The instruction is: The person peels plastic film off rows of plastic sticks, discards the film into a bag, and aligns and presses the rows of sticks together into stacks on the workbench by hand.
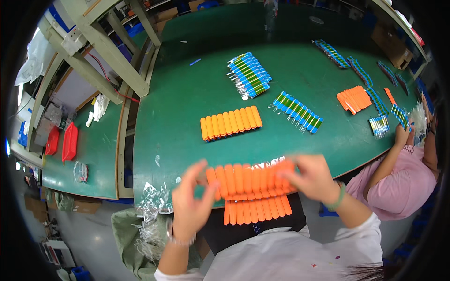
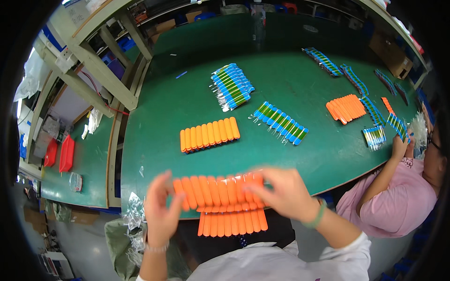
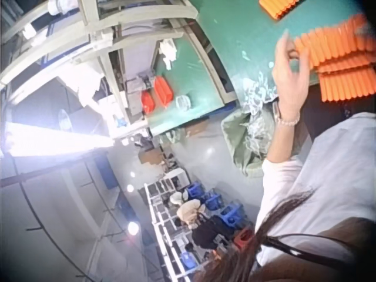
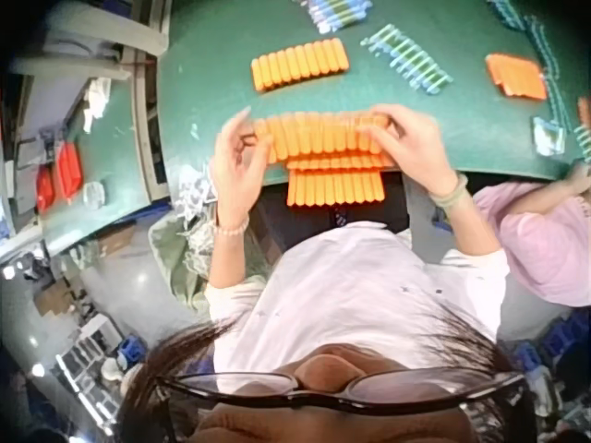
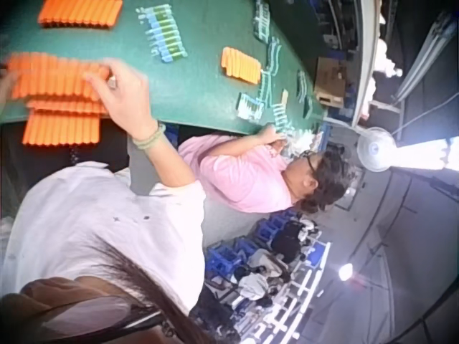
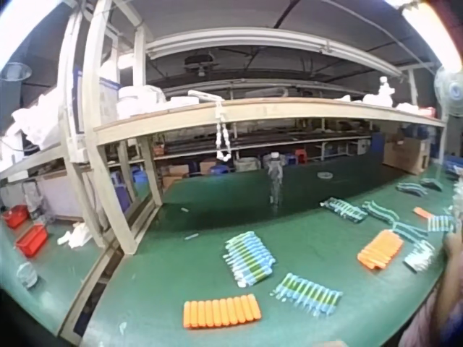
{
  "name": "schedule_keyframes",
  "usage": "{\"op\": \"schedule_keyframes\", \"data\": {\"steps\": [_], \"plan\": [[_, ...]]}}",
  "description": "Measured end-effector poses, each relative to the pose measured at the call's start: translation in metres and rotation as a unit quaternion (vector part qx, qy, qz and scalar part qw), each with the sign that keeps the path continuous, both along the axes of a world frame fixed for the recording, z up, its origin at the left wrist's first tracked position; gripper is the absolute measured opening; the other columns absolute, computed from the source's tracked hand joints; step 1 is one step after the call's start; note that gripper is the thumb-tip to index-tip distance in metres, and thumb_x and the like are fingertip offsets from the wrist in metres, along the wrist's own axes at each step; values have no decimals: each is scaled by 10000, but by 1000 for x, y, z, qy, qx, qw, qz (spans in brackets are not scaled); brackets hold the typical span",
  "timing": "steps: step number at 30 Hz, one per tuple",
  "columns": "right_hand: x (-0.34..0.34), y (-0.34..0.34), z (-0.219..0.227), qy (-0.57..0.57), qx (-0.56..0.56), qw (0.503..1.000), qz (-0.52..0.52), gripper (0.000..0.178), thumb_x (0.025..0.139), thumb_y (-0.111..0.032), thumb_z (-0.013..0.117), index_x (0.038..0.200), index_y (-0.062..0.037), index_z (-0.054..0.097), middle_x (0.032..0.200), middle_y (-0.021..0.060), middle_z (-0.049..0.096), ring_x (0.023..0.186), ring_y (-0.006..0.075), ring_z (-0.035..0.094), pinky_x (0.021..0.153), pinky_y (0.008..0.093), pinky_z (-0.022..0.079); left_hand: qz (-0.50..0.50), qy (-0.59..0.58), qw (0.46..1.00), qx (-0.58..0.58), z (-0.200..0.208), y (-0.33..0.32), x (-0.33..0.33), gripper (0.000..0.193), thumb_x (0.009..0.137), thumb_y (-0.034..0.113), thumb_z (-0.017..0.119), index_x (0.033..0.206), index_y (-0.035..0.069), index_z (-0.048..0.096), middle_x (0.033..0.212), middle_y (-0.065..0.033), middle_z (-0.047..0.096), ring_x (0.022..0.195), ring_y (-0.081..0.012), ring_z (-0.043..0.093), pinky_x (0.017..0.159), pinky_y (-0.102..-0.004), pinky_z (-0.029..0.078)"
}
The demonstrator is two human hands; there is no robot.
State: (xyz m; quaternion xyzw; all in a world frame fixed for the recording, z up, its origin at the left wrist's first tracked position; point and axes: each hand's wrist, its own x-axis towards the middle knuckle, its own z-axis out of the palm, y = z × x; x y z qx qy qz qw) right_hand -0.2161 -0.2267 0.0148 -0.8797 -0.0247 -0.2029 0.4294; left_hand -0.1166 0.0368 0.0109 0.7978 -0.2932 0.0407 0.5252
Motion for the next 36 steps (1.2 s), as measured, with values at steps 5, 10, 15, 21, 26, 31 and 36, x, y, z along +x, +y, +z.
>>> {"op": "schedule_keyframes", "data": {"steps": [5,10,15,21,26,31,36], "plan": [[131,-30,-32,34,113,991,-55,302,898,-276,732,996,1,662,644,17,550,576,95,474,534,291,390,45,-3,998,-42,-20,-49,107,382,929,26,653,1287,-32,536,1014,-101,687,783,-87,620,676,-241,511],[169,-40,-68,90,143,982,-83,305,886,-317,742,970,-24,725,598,-7,536,550,75,480,510,290,384,78,10,997,-12,-54,-57,131,341,930,68,663,1247,-26,578,998,-113,701,792,-121,650,691,-264,532],[163,-31,-56,136,168,975,-59,284,899,-306,726,980,-34,741,584,-13,506,527,67,451,488,287,357,94,-46,994,35,-57,-55,133,253,926,91,654,1160,-3,633,1011,-137,688,802,-216,681,673,-320,560],[164,-39,-62,135,115,982,-64,318,885,-309,739,998,-12,737,610,5,527,554,85,487,511,293,389,92,-27,995,40,-54,-57,126,202,932,79,634,1118,1,648,1095,-129,660,901,-226,665,706,-335,552],[161,-40,-62,126,96,983,-89,447,865,-374,753,1086,10,697,656,10,544,599,91,500,554,284,419,73,-235,966,85,-43,-61,114,221,889,103,696,1096,31,670,1097,-108,666,967,-252,635,775,-350,520],[160,-42,-64,68,226,967,-92,379,906,-363,711,1017,-2,688,702,3,583,645,69,521,585,266,429,-336,-131,914,188,1,-103,50,381,798,268,789,1088,48,672,1037,-98,622,994,-291,586,885,-390,483],[161,-37,-59,-14,350,936,-40,285,980,-279,636,1002,3,672,817,-4,671,766,39,554,712,230,450,-371,-158,875,267,-22,-118,28,245,868,215,705,1026,36,650,908,-103,576,911,-287,613,812,-406,511]]}}
